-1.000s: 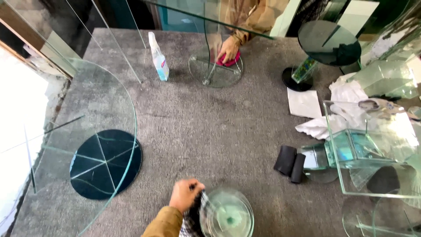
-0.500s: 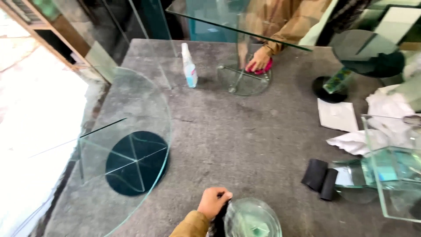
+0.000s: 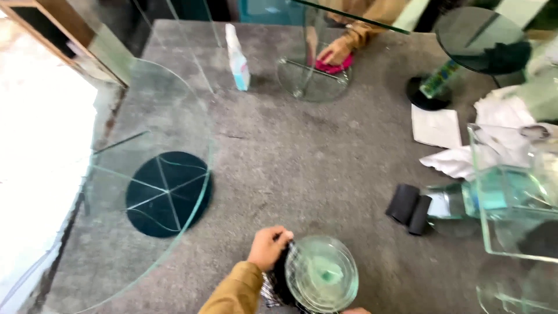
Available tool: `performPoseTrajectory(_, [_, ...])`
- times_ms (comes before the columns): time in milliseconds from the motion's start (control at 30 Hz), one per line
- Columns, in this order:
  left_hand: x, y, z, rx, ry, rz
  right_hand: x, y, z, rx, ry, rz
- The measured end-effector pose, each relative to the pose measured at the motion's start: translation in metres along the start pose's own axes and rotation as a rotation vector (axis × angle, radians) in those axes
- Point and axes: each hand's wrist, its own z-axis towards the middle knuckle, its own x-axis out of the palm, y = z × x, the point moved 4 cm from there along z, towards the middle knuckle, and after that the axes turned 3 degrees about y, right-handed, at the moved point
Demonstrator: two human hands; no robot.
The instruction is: Cleaning various glass plates and a glass table using cleaning spray and cloths.
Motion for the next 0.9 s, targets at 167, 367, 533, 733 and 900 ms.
performPoseTrajectory(167, [-0.013,-0.01,-0.013,-0.011,0.002,0.042,-0.069,-0.057,0.005,0.088,-0.023,0.015])
performPoseTrajectory(367, [-0.01,0.008,-0.069,-0.059,-0.017,-0.006,-0.145,-0.022,-0.012,-0.447,-0.222,-0.195])
performPoseTrajectory(533, [-0.044,0.032,-0.1,-0.191,-0.056,0.185,-0.116,-0.016,0.037,-0.497,-0.021,-0.12])
performPoseTrajectory(733, [-0.021,0.017,-0.096,-0.158,0.035,0.036,-0.14,-0.029,0.008,-0.43,-0.075,-0.171])
performPoseTrajectory(900, [0.011,0.019,-0.105,0.013,0.071,0.086,-0.173,-0.067,0.034,-0.436,-0.19,-0.099])
